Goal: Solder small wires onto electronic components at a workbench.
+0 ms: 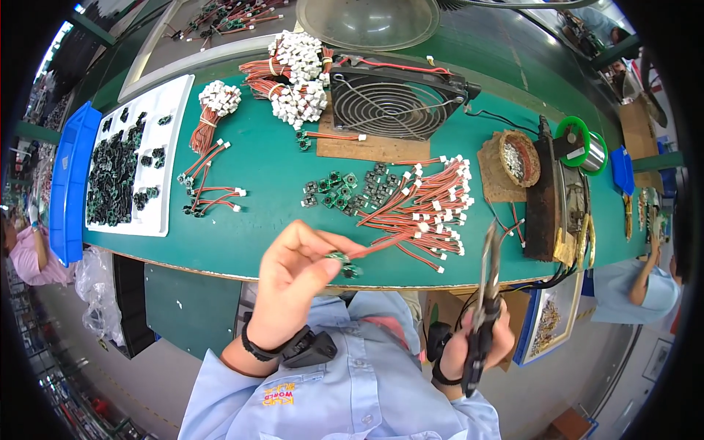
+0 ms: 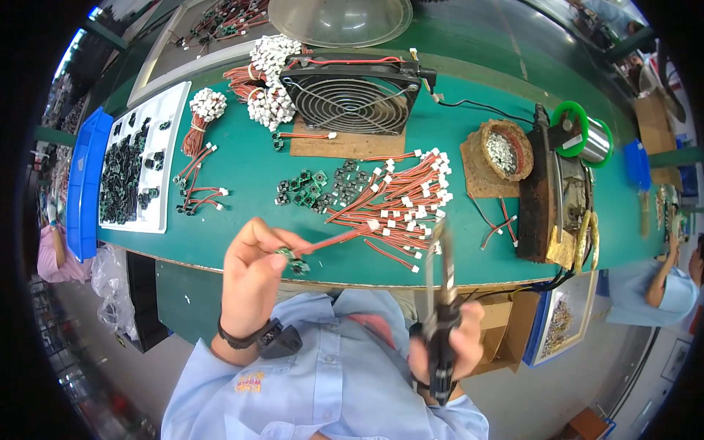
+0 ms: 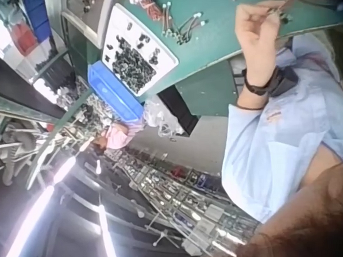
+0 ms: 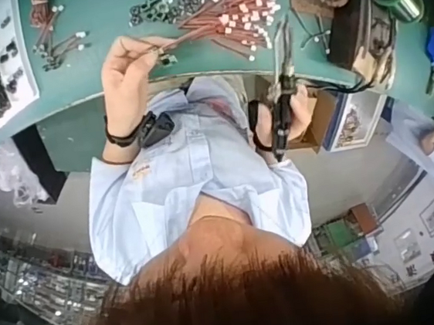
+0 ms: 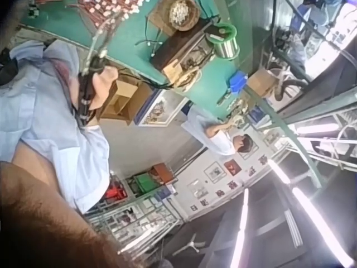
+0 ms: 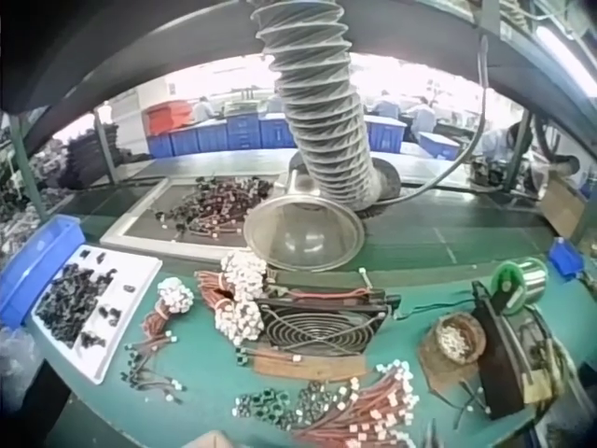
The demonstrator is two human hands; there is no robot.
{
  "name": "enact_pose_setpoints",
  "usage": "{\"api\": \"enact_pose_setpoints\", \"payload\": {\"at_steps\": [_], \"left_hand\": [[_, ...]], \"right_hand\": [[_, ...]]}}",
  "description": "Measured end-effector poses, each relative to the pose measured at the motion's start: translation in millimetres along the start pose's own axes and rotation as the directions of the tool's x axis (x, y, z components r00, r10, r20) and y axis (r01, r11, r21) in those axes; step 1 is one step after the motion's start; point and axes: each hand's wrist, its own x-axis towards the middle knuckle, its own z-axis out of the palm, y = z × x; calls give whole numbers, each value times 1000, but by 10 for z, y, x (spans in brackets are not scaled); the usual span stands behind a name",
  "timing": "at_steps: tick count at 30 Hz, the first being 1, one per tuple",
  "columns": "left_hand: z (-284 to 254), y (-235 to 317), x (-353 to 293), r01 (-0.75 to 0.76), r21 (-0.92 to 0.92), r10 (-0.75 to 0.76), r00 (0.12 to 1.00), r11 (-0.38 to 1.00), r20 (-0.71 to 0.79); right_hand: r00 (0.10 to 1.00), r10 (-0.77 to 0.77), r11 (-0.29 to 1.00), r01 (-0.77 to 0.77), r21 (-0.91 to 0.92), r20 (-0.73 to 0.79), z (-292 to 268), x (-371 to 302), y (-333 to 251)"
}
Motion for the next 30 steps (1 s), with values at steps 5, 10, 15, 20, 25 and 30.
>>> {"api": "enact_pose_setpoints", "payload": {"at_steps": [5,10,15,20,25,30], "left_hand": [[-187,27,10,-100,25,101,991,995,-91],[-174,86,-64,14,-119,-29,992,993,-120],[-87,142,-71,93,-240,-96,995,966,-3],[-129,160,-103,121,-203,-118,993,972,28],[-123,190,-114,101,-202,-88,993,974,74],[-158,115,-122,-132,181,130,991,975,19]], "right_hand": [[838,546,825,-536,182,-9,266,96,13],[971,-18,969,76,-237,238,485,234,167],[946,-104,898,222,-380,306,581,235,180],[930,-156,887,280,-367,333,600,211,194],[958,-142,929,216,-301,248,619,228,171],[983,169,972,-179,154,76,555,225,-31]]}}
